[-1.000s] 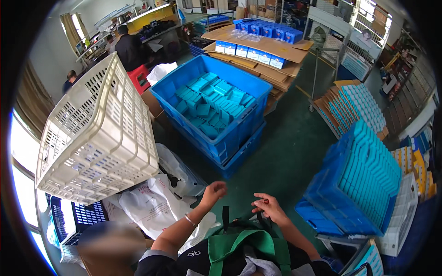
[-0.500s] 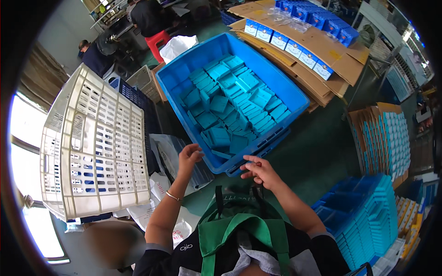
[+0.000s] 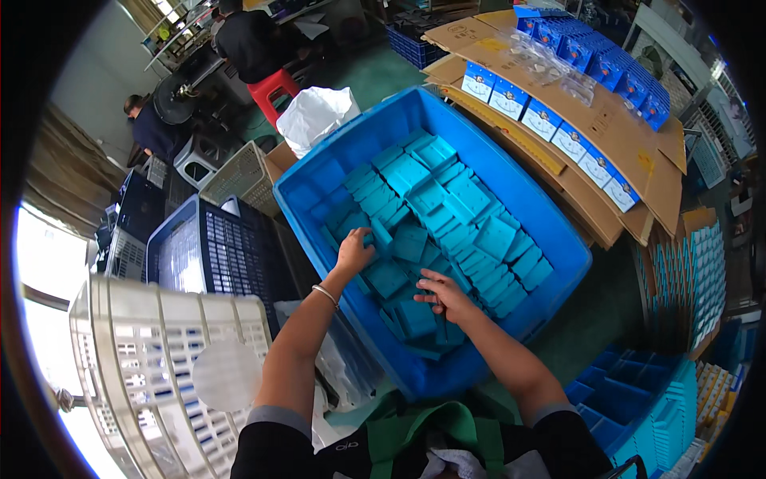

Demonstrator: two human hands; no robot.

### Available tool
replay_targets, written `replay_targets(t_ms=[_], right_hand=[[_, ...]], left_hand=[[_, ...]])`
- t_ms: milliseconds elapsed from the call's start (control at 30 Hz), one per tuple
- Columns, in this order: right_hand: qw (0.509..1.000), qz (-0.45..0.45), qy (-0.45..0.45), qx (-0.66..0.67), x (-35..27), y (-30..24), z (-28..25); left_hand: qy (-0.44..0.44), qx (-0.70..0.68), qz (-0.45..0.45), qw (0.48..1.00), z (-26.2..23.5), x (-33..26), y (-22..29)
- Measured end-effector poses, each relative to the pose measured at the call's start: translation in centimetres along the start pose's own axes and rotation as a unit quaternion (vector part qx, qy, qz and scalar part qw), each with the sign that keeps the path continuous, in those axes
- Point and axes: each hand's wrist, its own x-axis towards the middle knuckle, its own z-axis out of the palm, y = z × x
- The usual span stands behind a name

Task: The person assembles teal-colored electrical meter boxes on a metal workbench. They pick up a box, insert a clear plastic cover, and use a screwdriver to tighten a screw on the front panel. The person repeats this process for multiple units, stacking the finished boxes on the table.

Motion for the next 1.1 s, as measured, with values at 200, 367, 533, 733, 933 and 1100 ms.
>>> replay_targets(t_ms=[200, 367, 533, 733, 933, 1100], right_hand=[[0.992, 0.004, 0.125, -0.002, 14.6, -0.7, 0.8], [0.982, 0.005, 0.191, -0.004, 21.5, -0.8, 1.1], [0.978, -0.006, 0.208, -0.028, 25.7, -0.6, 1.1], [0.975, -0.013, 0.219, -0.038, 28.3, -1.0, 1.3], [0.98, -0.014, 0.198, -0.029, 30.3, 0.1, 0.5], [0.98, -0.006, 0.197, -0.037, 30.5, 0.2, 0.1]], left_hand=[[-0.073, 0.104, 0.001, 0.992, 2.3, 7.8, -6.4], [-0.095, 0.097, -0.015, 0.991, 4.5, 11.8, -9.7], [-0.077, 0.103, -0.051, 0.99, 7.5, 15.0, -12.7], [-0.103, 0.128, -0.101, 0.981, 6.6, 17.4, -12.2], [-0.003, 0.135, -0.048, 0.99, 7.5, 18.0, -12.9], [0.027, 0.161, -0.015, 0.987, 7.0, 19.1, -12.8]])
